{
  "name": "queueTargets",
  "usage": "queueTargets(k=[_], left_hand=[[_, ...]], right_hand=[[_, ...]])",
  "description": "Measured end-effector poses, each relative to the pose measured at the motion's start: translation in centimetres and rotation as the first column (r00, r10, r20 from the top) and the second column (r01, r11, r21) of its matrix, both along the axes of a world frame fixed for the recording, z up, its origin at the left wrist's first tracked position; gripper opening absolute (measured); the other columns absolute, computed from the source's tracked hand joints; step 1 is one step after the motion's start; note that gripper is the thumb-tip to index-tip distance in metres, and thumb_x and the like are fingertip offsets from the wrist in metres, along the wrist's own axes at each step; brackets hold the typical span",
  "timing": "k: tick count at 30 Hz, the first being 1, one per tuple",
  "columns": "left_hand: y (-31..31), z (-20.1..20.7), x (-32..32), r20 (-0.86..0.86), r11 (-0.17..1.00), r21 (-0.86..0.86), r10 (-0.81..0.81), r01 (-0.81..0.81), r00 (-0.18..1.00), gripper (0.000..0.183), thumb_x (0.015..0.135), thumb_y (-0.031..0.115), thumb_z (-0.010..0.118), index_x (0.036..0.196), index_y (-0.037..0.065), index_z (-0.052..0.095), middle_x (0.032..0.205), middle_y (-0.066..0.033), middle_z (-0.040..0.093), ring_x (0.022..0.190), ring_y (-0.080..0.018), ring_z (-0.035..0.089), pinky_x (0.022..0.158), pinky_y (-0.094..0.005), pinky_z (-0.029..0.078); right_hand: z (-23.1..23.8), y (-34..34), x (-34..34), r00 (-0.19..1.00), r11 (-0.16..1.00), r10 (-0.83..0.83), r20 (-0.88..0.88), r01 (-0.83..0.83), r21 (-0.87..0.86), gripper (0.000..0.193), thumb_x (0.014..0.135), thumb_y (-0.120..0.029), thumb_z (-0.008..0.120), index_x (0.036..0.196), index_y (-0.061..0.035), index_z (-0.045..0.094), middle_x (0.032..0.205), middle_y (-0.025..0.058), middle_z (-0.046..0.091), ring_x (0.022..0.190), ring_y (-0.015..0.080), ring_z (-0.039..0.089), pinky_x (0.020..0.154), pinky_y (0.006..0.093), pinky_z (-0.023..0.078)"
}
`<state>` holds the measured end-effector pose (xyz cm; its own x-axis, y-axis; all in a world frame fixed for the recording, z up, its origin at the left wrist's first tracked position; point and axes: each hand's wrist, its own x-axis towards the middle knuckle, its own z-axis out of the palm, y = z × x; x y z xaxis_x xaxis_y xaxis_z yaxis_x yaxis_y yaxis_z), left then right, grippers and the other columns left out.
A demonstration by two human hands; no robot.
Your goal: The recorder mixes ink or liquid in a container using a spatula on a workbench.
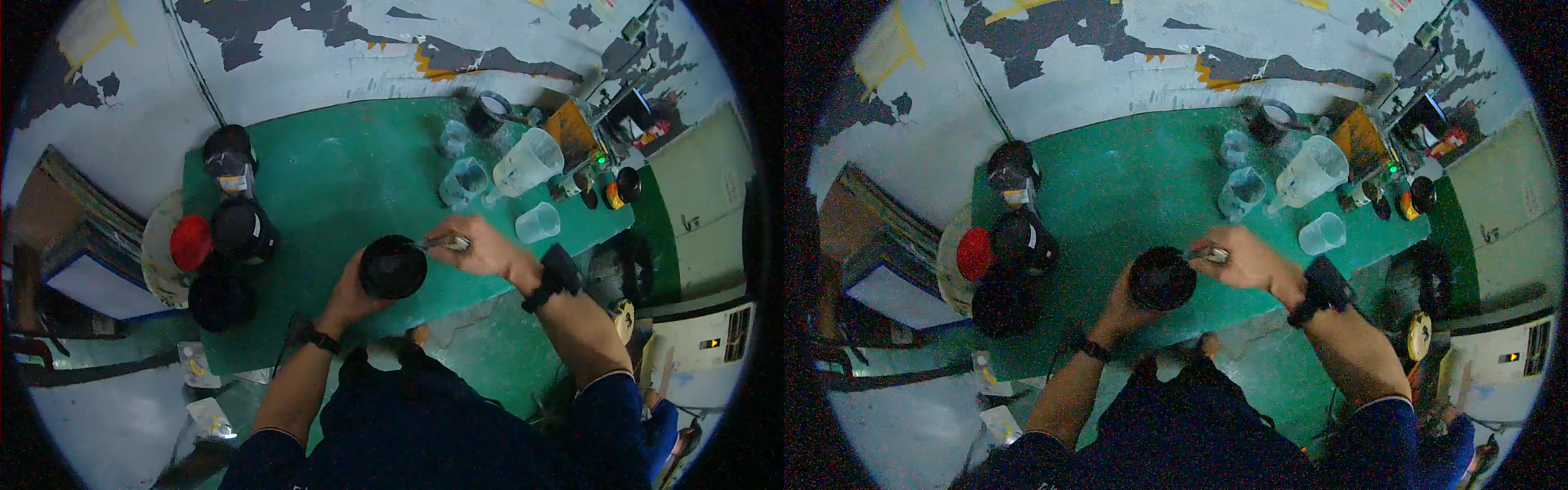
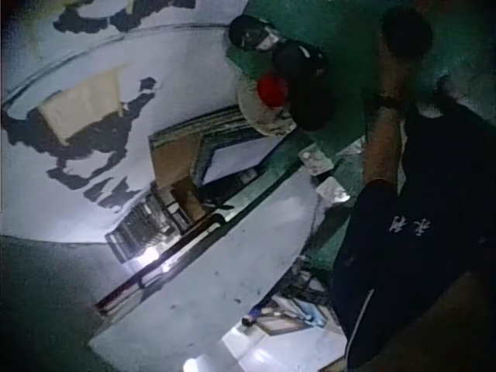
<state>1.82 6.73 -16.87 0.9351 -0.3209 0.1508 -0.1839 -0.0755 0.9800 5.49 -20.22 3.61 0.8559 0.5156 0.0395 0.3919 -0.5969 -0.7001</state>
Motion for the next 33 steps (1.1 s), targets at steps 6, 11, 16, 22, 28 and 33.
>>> queueTargets(k=[6,11,16,22,28,33], left_hand=[[0.3,1.6,0.0,-0.108,0.998,0.064,-0.02,0.027,0.994,0.113,0.058,0.024,0.104,0.152,0.006,0.045,0.149,-0.0144,0.056,0.142,-0.0305,0.053,0.119,-0.0441,0.044],[0.1,2.6,0.4,-0.095,0.995,0.082,-0.053,0.061,0.994,0.115,0.058,0.019,0.104,0.154,0.006,0.042,0.15,-0.0139,0.055,0.141,-0.0284,0.054,0.119,-0.0433,0.044],[0.3,3.0,-0.4,-0.093,0.996,0.084,-0.025,0.033,0.995,0.115,0.059,0.017,0.103,0.155,0.006,0.041,0.15,-0.0136,0.055,0.14,-0.0281,0.055,0.118,-0.0429,0.045],[0.1,2.4,-0.1,-0.143,0.994,0.102,-0.028,0.043,0.989,0.114,0.059,0.018,0.103,0.154,0.004,0.042,0.15,-0.014,0.055,0.14,-0.0291,0.055,0.118,-0.0427,0.045],[0.0,1.0,0.2,-0.073,0.996,-0.056,-0.069,0.065,0.995,0.115,0.058,0.021,0.104,0.154,0.003,0.042,0.15,-0.0152,0.055,0.14,-0.03,0.055,0.118,-0.0435,0.044],[-0.1,1.7,-0.2,-0.101,0.999,0.017,-0.03,0.032,0.994,0.118,0.058,0.018,0.103,0.155,0.003,0.04,0.149,-0.0149,0.056,0.14,-0.0293,0.055,0.119,-0.0433,0.044]], right_hand=[[-0.6,0.8,-4.8,0.711,0.87,-0.357,-0.606,0.489,0.061,0.025,0.096,-0.017,0.077,0.112,0.0023,0.075,0.093,0.0098,0.076,0.076,0.017,0.073,0.064,0.0294,0.057],[-4.0,0.8,-6.0,0.587,0.622,-0.324,-0.742,0.723,0.3,0.029,0.097,-0.015,0.077,0.116,0.0061,0.072,0.094,0.0114,0.075,0.077,0.0169,0.073,0.064,0.03,0.059],[-3.6,-1.9,-6.5,0.741,0.685,-0.369,-0.562,0.625,0.374,0.027,0.099,-0.017,0.077,0.117,0.0034,0.073,0.1,0.0104,0.077,0.082,0.0167,0.073,0.07,0.0293,0.059],[-3.0,-0.9,-6.3,0.909,0.918,-0.278,-0.31,0.347,0.192,0.028,0.096,-0.018,0.078,0.117,0.0001,0.074,0.098,0.0095,0.076,0.082,0.015,0.073,0.07,0.0297,0.058],[-5.4,-0.6,-7.1,0.528,0.542,-0.293,-0.797,0.779,0.317,0.031,0.097,-0.021,0.077,0.114,0.0042,0.073,0.097,0.0094,0.076,0.08,0.0161,0.073,0.066,0.0302,0.059],[-5.1,-2.6,-6.5,0.625,0.475,-0.304,-0.719,0.753,0.455,0.029,0.096,-0.019,0.079,0.112,0.0051,0.072,0.098,0.0092,0.075,0.078,0.0179,0.073,0.068,0.0306,0.059]])
